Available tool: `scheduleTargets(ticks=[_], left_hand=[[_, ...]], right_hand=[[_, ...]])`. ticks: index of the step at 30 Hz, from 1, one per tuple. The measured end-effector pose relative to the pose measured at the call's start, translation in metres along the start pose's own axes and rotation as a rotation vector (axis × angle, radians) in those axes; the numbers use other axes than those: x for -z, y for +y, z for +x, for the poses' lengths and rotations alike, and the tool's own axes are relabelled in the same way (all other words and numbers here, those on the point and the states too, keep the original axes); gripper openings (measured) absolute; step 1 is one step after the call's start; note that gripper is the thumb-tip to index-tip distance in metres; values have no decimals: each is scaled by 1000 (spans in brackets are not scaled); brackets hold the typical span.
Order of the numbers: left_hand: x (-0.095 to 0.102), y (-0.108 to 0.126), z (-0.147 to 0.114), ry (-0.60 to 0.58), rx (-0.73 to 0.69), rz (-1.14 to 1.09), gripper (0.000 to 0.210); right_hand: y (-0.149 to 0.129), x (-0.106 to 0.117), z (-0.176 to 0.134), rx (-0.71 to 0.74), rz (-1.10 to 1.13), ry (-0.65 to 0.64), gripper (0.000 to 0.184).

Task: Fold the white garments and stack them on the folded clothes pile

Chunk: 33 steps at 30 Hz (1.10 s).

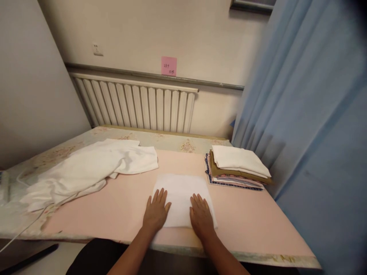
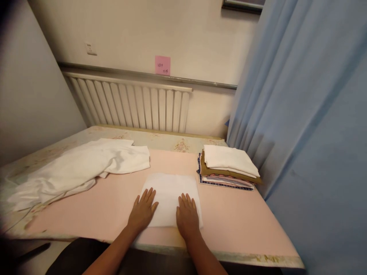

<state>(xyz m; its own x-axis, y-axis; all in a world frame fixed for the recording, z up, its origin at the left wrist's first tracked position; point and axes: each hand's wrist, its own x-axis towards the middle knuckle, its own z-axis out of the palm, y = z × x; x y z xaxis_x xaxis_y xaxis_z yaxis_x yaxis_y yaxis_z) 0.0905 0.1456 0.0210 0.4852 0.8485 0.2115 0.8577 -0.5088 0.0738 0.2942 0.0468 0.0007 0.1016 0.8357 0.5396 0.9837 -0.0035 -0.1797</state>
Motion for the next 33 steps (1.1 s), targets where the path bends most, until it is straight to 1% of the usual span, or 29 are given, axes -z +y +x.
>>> scheduleTargets(ticks=[5,12,19,28,33], left_hand=[[-2,-13,4,28,13,33,56],[-12,-32,14,45,30,45,58],[-10,-47,31,37,67,0,58],[-24,-56,44,105,80,-88,54],[-27,-59,49,114,68,-100,53]], right_hand=[[4,-4,0,41,-48,-28,42],[5,-6,0,42,-75,-40,43],[6,-5,0,65,-123,-51,46],[8,-7,-1,95,-159,-77,49],[7,-5,-1,100,-182,-95,49]])
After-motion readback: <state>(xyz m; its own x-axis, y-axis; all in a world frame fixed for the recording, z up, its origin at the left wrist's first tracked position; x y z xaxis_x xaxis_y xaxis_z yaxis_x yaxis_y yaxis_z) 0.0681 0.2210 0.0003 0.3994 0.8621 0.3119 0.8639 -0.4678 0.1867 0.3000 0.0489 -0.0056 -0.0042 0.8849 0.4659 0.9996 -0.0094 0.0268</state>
